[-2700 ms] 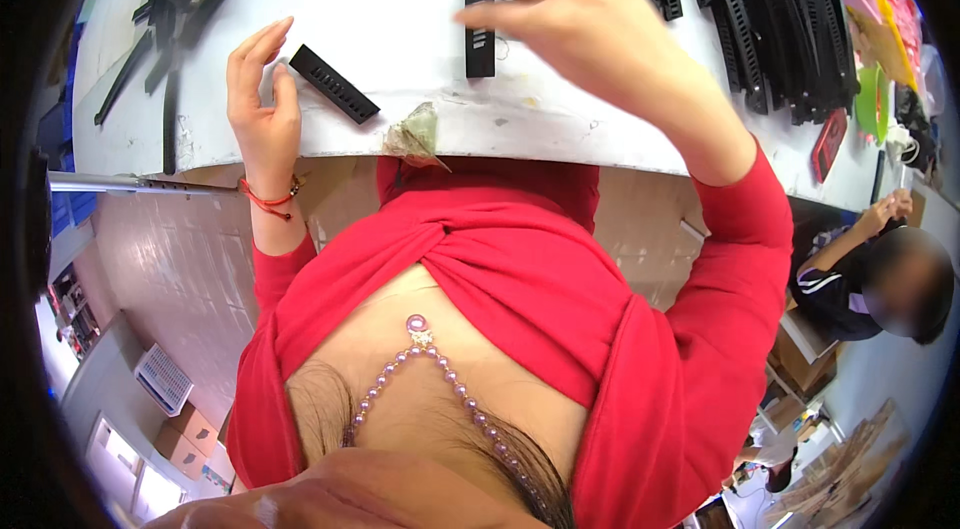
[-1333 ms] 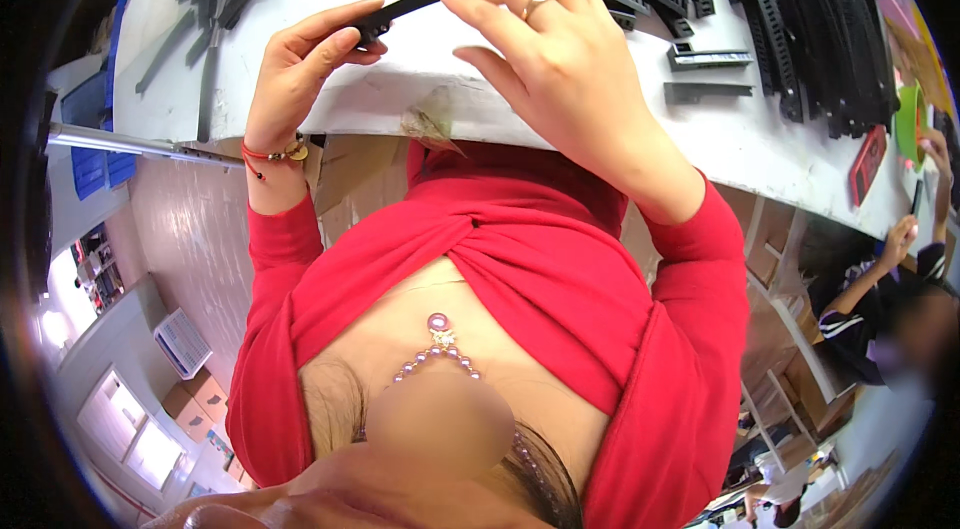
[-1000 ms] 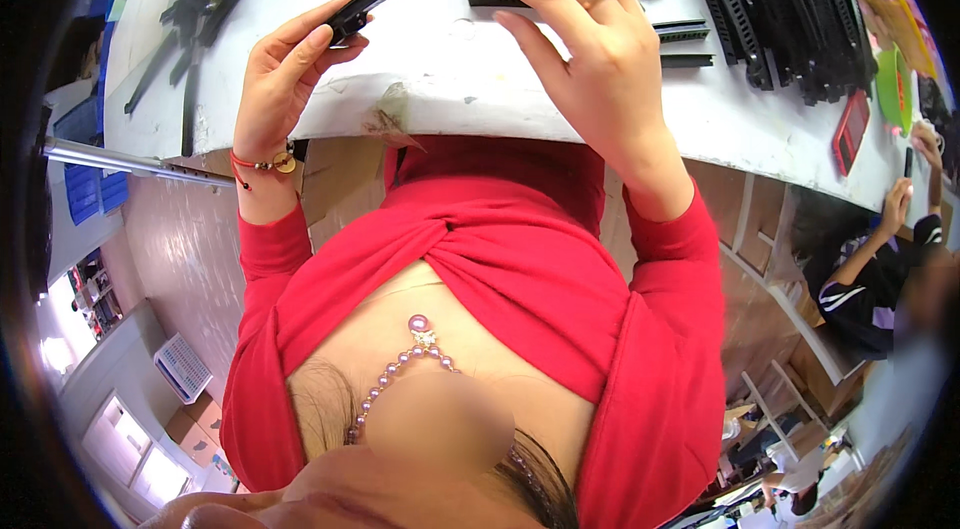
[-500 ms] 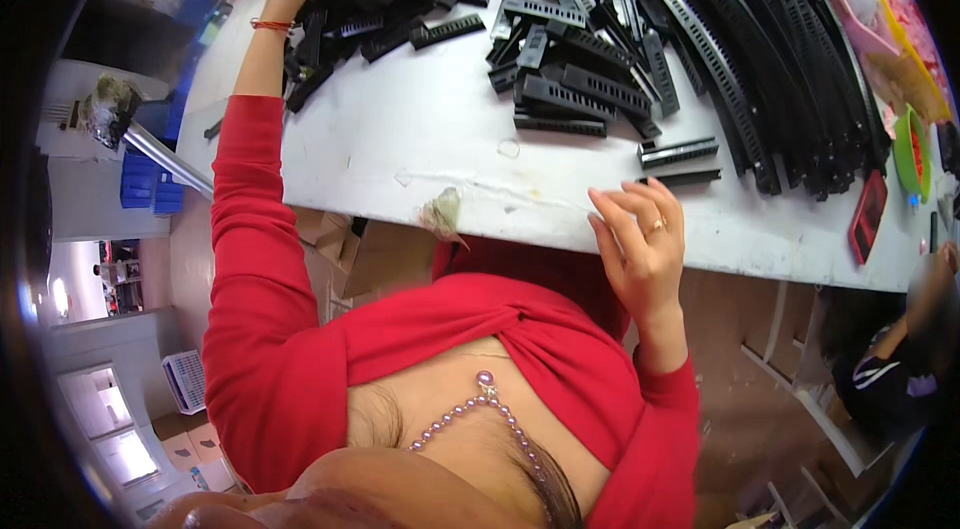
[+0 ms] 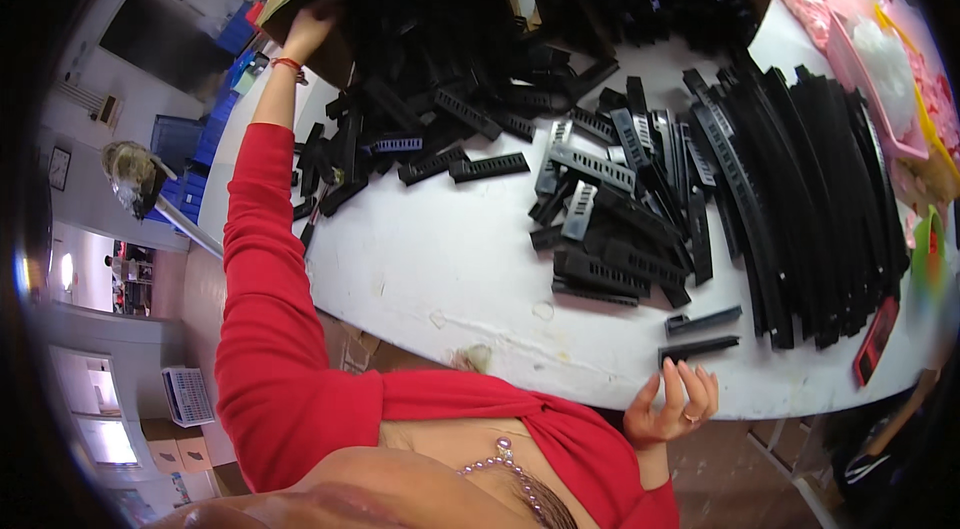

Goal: The recorder is assembling and inspecting black plastic magazine-like toy components at a workbench.

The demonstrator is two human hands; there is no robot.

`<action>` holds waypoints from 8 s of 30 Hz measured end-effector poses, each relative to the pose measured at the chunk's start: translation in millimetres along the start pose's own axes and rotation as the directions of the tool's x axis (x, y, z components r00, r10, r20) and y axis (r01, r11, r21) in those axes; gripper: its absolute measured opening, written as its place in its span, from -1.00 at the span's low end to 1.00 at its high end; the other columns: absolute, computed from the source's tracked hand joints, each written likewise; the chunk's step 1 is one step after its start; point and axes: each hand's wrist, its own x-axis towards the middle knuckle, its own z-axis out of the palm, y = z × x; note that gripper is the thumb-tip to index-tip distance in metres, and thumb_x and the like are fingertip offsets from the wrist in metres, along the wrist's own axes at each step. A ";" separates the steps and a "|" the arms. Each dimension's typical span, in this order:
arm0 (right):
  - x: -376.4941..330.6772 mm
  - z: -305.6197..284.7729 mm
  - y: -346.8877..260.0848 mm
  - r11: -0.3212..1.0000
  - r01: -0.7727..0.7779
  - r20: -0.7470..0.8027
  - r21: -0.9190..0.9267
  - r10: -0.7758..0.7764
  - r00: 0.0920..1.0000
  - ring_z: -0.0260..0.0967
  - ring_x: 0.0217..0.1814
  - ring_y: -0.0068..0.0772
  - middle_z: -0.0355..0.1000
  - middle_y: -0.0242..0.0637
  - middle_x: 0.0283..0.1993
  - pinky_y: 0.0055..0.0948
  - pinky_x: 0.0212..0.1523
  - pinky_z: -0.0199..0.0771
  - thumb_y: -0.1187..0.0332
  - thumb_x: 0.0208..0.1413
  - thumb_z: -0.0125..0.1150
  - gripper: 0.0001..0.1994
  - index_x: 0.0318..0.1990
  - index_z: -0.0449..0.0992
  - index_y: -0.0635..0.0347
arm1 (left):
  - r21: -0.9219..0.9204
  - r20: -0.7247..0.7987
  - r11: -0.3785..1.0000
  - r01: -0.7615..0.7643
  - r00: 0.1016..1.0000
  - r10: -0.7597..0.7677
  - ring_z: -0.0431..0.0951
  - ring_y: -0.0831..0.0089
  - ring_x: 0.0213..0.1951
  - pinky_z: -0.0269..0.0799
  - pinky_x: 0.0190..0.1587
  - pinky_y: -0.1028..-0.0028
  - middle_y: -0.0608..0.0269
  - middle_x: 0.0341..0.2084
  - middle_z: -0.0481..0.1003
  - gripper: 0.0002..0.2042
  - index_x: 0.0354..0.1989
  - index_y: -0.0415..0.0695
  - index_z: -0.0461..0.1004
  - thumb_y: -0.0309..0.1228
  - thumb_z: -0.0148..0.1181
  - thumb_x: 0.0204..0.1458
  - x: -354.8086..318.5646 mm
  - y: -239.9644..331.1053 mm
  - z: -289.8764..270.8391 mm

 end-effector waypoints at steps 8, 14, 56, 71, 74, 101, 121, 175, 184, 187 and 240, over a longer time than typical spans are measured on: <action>-3.2 -1.9 3.0 0.997 0.019 0.090 -0.070 -0.013 0.996 0.34 0.15 -0.10 0.44 -0.25 -0.02 0.03 0.30 0.29 0.39 0.21 0.17 -0.77 0.00 0.58 0.15 | 0.203 0.451 0.972 -0.120 0.892 0.016 0.31 -0.02 0.37 0.35 0.33 0.17 -0.17 0.32 0.35 -0.09 0.53 0.37 0.06 -0.50 0.31 -0.03 54.6 9.8 89.0; 0.4 -3.1 -0.3 0.996 0.002 0.135 -0.087 0.010 0.991 0.35 0.11 -0.14 0.45 -0.24 -0.02 -0.03 0.25 0.33 0.40 0.23 0.09 -0.76 -0.01 0.58 0.17 | 0.216 0.326 0.952 -0.216 0.935 0.138 0.50 -0.17 0.17 0.47 0.22 0.05 -0.27 0.18 0.44 -0.16 0.48 0.41 0.13 -0.53 0.21 -0.01 56.5 24.3 114.6; 26.4 5.6 -45.8 0.860 0.171 0.013 0.480 -0.202 0.979 0.47 -0.05 -0.23 0.55 -0.33 -0.12 -0.31 -0.01 0.47 0.54 -0.03 0.44 -0.67 -0.06 0.69 0.08 | -0.268 0.037 0.921 -0.283 0.952 0.304 0.35 0.13 0.38 0.33 0.36 0.26 0.04 0.41 0.25 -0.30 0.37 -0.14 0.34 -0.89 -0.17 -0.01 -371.7 238.5 41.9; 56.8 56.9 -135.9 0.860 0.150 0.229 0.487 -0.291 0.929 0.41 -0.18 -0.32 0.49 -0.44 -0.25 -0.39 -0.23 0.53 0.41 -0.09 0.45 -0.76 -0.20 0.62 0.08 | -0.424 -0.093 0.900 -0.098 0.994 0.064 0.50 0.36 -0.03 0.43 0.04 0.42 0.28 -0.13 0.61 -0.67 -0.05 -0.10 0.67 -0.56 0.47 -0.05 -422.9 264.5 57.7; 56.2 58.1 -136.6 0.853 0.142 0.194 0.503 -0.271 0.943 0.42 -0.18 -0.30 0.50 -0.43 -0.25 -0.38 -0.23 0.53 0.43 -0.08 0.44 -0.75 -0.18 0.62 0.05 | -0.484 -0.096 0.862 -0.153 0.988 0.122 0.52 0.39 0.00 0.44 0.08 0.44 0.24 -0.07 0.62 -0.68 -0.10 -0.16 0.66 -0.67 0.45 -0.06 -424.2 259.9 57.4; 107.5 66.0 -120.2 0.806 0.434 0.054 0.402 -0.494 0.868 0.51 -0.10 -0.26 0.59 -0.37 -0.20 -0.33 -0.06 0.51 0.31 0.04 0.40 -0.65 0.01 0.63 0.10 | -0.584 0.095 0.754 -0.302 0.897 0.433 0.65 0.35 -0.08 0.20 0.44 0.14 0.24 -0.12 0.66 -0.72 0.00 -0.13 0.65 -0.59 0.32 0.10 -350.5 248.2 44.3; 238.8 104.6 -179.7 0.617 0.239 0.440 0.750 -0.734 0.517 0.58 -0.06 0.04 0.62 0.00 -0.14 -0.14 0.04 0.55 0.42 0.12 0.25 -0.79 -0.14 0.66 0.31 | -0.280 0.015 0.936 0.212 0.976 -0.217 0.53 0.38 -0.47 0.52 -0.34 0.41 0.17 -0.41 0.51 -0.35 0.22 -0.20 0.37 -0.26 0.54 -0.03 -417.8 287.1 57.4; 204.9 146.2 -123.0 0.649 0.175 0.404 0.740 -0.638 0.656 0.58 -0.17 -0.25 0.63 -0.09 -0.14 -0.35 -0.07 0.54 0.17 0.26 0.29 -0.59 0.15 0.58 0.23 | -0.145 -0.519 0.930 -0.339 0.826 0.220 0.57 0.30 -0.02 0.51 0.07 0.40 0.09 0.21 0.38 -0.36 0.32 -0.12 0.39 -0.70 0.37 0.01 -359.6 249.9 46.2; 283.4 215.2 -200.8 0.717 0.339 0.235 0.608 -0.571 0.786 0.46 0.06 0.11 0.54 -0.01 -0.10 -0.08 0.09 0.47 0.24 0.21 0.24 -0.71 0.00 0.60 0.18 | -0.119 -0.064 0.989 -0.091 0.994 0.084 0.58 0.25 -0.24 0.54 -0.15 0.35 0.06 -0.13 0.50 -0.50 0.25 -0.09 0.43 -0.25 0.37 0.16 -351.9 240.8 58.1; 297.6 253.3 -197.2 0.746 0.461 0.085 0.480 -0.563 0.822 0.50 0.01 -0.08 0.56 -0.16 -0.06 -0.17 0.02 0.52 0.22 0.20 0.30 -0.66 0.10 0.57 0.08 | -0.114 -0.052 0.969 -0.220 0.975 0.216 0.54 -0.02 -0.20 0.52 -0.10 0.18 -0.05 -0.17 0.47 -0.57 0.17 -0.12 0.46 -0.39 0.31 0.11 -322.1 239.9 78.1; 146.5 48.6 -109.5 0.727 0.015 0.663 0.687 -0.635 0.396 0.39 0.23 0.02 0.31 0.01 0.38 -0.14 0.20 0.41 0.39 0.15 0.27 -0.56 0.22 0.53 0.01 | 0.066 0.130 0.961 0.269 0.952 -0.276 0.66 0.23 -0.12 0.56 0.03 0.33 -0.04 -0.14 0.62 -0.26 0.18 -0.30 0.45 -0.08 0.41 -0.18 41.5 -15.2 33.1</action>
